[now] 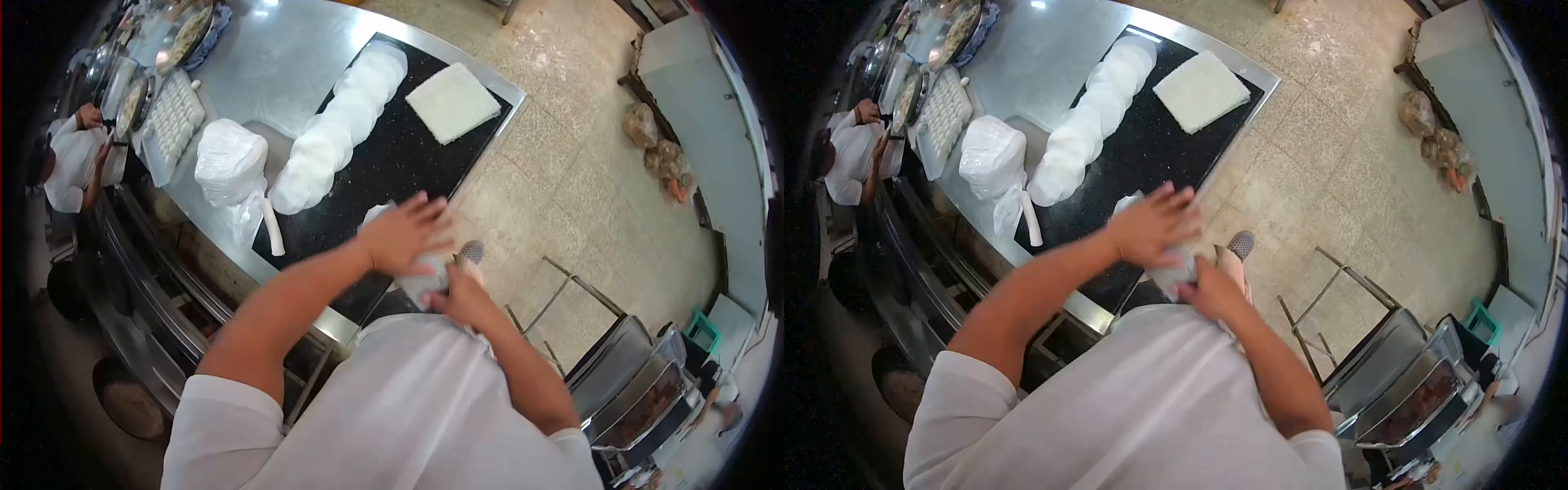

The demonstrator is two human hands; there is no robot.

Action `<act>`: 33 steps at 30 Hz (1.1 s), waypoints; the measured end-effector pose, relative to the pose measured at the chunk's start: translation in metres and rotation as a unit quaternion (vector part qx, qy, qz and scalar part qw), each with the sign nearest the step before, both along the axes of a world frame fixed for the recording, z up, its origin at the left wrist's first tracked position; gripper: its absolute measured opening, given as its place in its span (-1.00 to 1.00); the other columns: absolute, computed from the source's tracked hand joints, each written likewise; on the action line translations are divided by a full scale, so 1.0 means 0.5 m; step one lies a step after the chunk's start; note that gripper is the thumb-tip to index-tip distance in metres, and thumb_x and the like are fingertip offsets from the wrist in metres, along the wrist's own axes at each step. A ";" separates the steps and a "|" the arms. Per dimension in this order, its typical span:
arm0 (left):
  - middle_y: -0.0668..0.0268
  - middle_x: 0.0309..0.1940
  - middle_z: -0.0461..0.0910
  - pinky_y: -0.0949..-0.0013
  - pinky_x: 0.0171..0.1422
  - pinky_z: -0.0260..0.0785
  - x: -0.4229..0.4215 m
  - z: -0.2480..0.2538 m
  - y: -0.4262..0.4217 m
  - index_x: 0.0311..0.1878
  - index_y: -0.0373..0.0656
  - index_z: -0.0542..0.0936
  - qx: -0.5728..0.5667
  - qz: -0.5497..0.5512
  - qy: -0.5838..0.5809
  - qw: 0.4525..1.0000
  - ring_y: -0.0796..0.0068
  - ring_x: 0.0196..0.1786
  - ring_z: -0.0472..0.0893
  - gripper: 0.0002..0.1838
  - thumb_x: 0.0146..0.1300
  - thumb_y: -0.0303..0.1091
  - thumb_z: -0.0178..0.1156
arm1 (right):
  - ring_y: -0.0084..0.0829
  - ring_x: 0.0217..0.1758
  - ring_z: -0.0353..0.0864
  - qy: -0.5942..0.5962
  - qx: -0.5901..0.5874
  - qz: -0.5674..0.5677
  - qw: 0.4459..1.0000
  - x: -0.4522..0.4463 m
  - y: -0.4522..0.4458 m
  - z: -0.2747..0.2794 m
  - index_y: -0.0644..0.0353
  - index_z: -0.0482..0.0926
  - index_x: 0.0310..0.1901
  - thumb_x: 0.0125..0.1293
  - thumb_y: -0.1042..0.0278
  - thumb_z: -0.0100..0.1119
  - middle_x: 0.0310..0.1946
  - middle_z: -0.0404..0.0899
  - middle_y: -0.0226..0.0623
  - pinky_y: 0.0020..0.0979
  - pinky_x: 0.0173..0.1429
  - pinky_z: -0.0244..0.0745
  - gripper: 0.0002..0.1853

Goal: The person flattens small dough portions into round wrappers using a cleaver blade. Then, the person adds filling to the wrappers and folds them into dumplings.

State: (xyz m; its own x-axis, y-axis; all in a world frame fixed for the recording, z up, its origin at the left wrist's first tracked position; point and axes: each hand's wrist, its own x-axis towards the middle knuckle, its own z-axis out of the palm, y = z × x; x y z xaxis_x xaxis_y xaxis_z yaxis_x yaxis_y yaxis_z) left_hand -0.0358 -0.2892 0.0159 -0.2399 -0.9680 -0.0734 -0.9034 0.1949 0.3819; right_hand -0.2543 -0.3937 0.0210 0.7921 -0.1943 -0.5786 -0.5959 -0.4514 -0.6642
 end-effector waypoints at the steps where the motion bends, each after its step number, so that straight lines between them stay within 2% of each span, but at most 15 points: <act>1: 0.22 0.56 0.30 -0.25 0.68 -0.17 -0.013 -0.002 -0.002 0.47 0.15 0.47 0.002 0.004 0.001 1.000 0.01 0.66 0.11 -0.26 0.32 0.32 0.12 | 0.14 -0.08 0.74 -0.111 -0.119 0.015 0.987 -0.033 0.017 -0.004 0.34 0.47 0.03 0.04 -0.07 0.57 -0.16 0.70 0.20 -0.02 -0.03 0.63 -0.27; 2: 0.21 0.56 0.30 -0.25 0.68 -0.17 -0.021 -0.012 -0.020 0.47 0.15 0.46 -0.021 -0.015 0.028 0.999 0.00 0.66 0.12 -0.25 0.32 0.32 0.12 | 0.15 -0.07 0.73 -0.219 -0.238 0.026 0.946 -0.042 0.015 -0.015 0.34 0.46 0.04 0.04 -0.08 0.57 -0.16 0.70 0.21 -0.01 -0.02 0.62 -0.26; 3: 0.20 0.56 0.30 -0.24 0.68 -0.17 -0.040 -0.023 -0.031 0.48 0.15 0.45 -0.040 -0.037 0.064 0.996 -0.01 0.65 0.13 -0.25 0.33 0.33 0.11 | 0.15 -0.07 0.73 -0.209 -0.236 0.024 0.949 -0.037 0.003 -0.014 0.34 0.46 0.04 0.04 -0.08 0.57 -0.16 0.70 0.21 -0.01 -0.02 0.62 -0.26; 4: 0.21 0.56 0.29 -0.25 0.68 -0.16 -0.030 -0.030 -0.058 0.49 0.15 0.44 -0.056 -0.043 0.039 0.997 0.01 0.65 0.14 -0.24 0.33 0.33 0.11 | 0.15 -0.07 0.73 -0.068 -0.129 -0.021 0.989 -0.024 -0.013 0.003 0.33 0.45 0.04 0.04 -0.10 0.57 -0.17 0.69 0.21 -0.01 -0.02 0.62 -0.25; 5: 0.23 0.58 0.26 -0.22 0.69 -0.19 -0.020 -0.025 -0.085 0.49 0.14 0.43 -0.059 -0.021 0.016 0.998 0.03 0.66 0.12 -0.24 0.33 0.33 0.11 | 0.15 -0.07 0.73 0.073 -0.022 -0.073 0.994 -0.008 -0.033 0.021 0.32 0.44 0.05 0.04 -0.11 0.58 -0.18 0.69 0.21 0.00 -0.02 0.61 -0.24; 6: 0.22 0.59 0.24 -0.21 0.70 -0.22 -0.005 -0.021 -0.105 0.49 0.14 0.43 -0.060 -0.011 0.013 0.998 0.03 0.66 0.10 -0.24 0.33 0.33 0.11 | 0.16 -0.09 0.73 0.102 -0.028 -0.045 0.993 0.026 -0.072 0.036 0.32 0.42 0.05 0.06 -0.10 0.57 -0.21 0.70 0.19 0.02 -0.03 0.61 -0.25; 10: 0.18 0.61 0.20 -0.17 0.71 -0.27 0.072 0.004 -0.154 0.51 0.15 0.41 -0.093 0.045 -0.026 0.994 0.02 0.68 0.04 -0.23 0.33 0.32 0.13 | 0.17 -0.11 0.73 0.047 -0.064 -0.013 0.997 0.099 -0.136 0.061 0.33 0.43 0.07 0.09 -0.08 0.55 -0.23 0.70 0.19 0.02 -0.04 0.61 -0.27; 12: 0.17 0.61 0.19 -0.18 0.71 -0.28 0.072 0.014 -0.121 0.51 0.16 0.41 -0.096 0.057 -0.015 0.994 0.02 0.68 0.03 -0.23 0.33 0.32 0.13 | 0.16 -0.07 0.73 0.003 -0.039 -0.043 0.998 0.093 -0.106 0.052 0.34 0.44 0.11 0.12 -0.06 0.53 -0.22 0.71 0.19 0.01 -0.01 0.61 -0.27; 16: 0.17 0.62 0.16 -0.20 0.70 -0.29 0.011 0.012 0.021 0.53 0.18 0.39 -0.029 0.039 -0.002 0.999 0.05 0.69 0.02 -0.20 0.31 0.34 0.14 | 0.16 -0.05 0.73 0.010 0.025 0.005 1.000 0.034 0.000 0.010 0.35 0.45 0.14 0.13 -0.07 0.51 -0.19 0.71 0.20 0.01 0.01 0.61 -0.26; 19: 0.19 0.61 0.19 -0.22 0.69 -0.26 0.019 0.006 -0.004 0.52 0.18 0.39 0.010 0.038 0.028 0.999 0.06 0.68 0.06 -0.19 0.30 0.36 0.15 | 0.17 -0.05 0.73 0.066 -0.012 0.014 0.998 0.050 -0.006 0.045 0.34 0.45 0.14 0.12 -0.08 0.51 -0.20 0.72 0.19 0.03 0.01 0.61 -0.25; 21: 0.21 0.59 0.23 -0.22 0.69 -0.24 0.051 0.005 -0.055 0.51 0.18 0.42 -0.073 0.037 -0.057 0.995 0.05 0.65 0.12 -0.20 0.31 0.41 0.08 | 0.17 -0.06 0.73 0.055 -0.062 -0.030 0.996 0.086 -0.047 0.042 0.32 0.46 0.14 0.10 -0.09 0.52 -0.21 0.72 0.20 0.05 -0.01 0.61 -0.25; 27: 0.21 0.48 0.39 -0.23 0.67 -0.18 0.118 0.003 -0.118 0.46 0.16 0.46 -0.219 0.089 -0.061 0.970 0.06 0.60 0.23 -0.21 0.24 0.35 0.20 | 0.18 -0.09 0.74 0.014 -0.203 -0.019 0.979 0.171 -0.112 0.081 0.27 0.43 0.07 0.10 -0.06 0.52 -0.25 0.72 0.19 0.02 -0.05 0.62 -0.31; 29: 0.18 0.41 0.46 -0.17 0.61 0.03 0.121 0.035 -0.106 0.42 0.07 0.49 -0.284 0.227 -0.069 0.929 0.01 0.51 0.34 -0.26 0.23 0.22 0.31 | 0.21 -0.12 0.73 -0.005 -0.226 -0.037 0.973 0.168 -0.093 0.082 0.26 0.41 0.04 0.16 0.02 0.49 -0.28 0.70 0.20 0.04 -0.06 0.61 -0.38; 32: 0.10 0.18 0.59 0.08 0.36 0.40 0.152 0.047 -0.047 0.34 -0.14 0.49 -0.381 0.324 0.099 0.860 -0.01 0.25 0.56 -0.35 0.21 -0.17 0.44 | 0.29 -0.14 0.70 -0.046 -0.205 -0.109 0.972 0.161 -0.052 0.095 0.35 0.36 0.04 0.29 0.20 0.39 -0.31 0.67 0.28 0.09 -0.09 0.57 -0.50; 33: 0.07 0.09 0.62 0.14 0.25 0.48 0.154 0.051 -0.011 0.35 -0.16 0.49 -0.394 0.349 0.097 0.845 0.05 0.12 0.62 -0.39 0.26 -0.23 0.41 | 0.29 -0.14 0.70 -0.036 -0.206 -0.106 0.972 0.150 -0.023 0.087 0.35 0.36 0.04 0.29 0.20 0.39 -0.31 0.67 0.28 0.09 -0.09 0.57 -0.50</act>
State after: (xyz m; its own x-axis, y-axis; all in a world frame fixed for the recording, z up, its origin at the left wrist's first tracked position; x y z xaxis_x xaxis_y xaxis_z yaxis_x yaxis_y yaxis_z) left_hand 0.0412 -0.2946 0.0412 0.4752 -0.6085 0.6356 -0.8392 -0.0962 0.5353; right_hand -0.1791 -0.4050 0.0647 0.7437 -0.5618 -0.3622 -0.6641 -0.5595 -0.4959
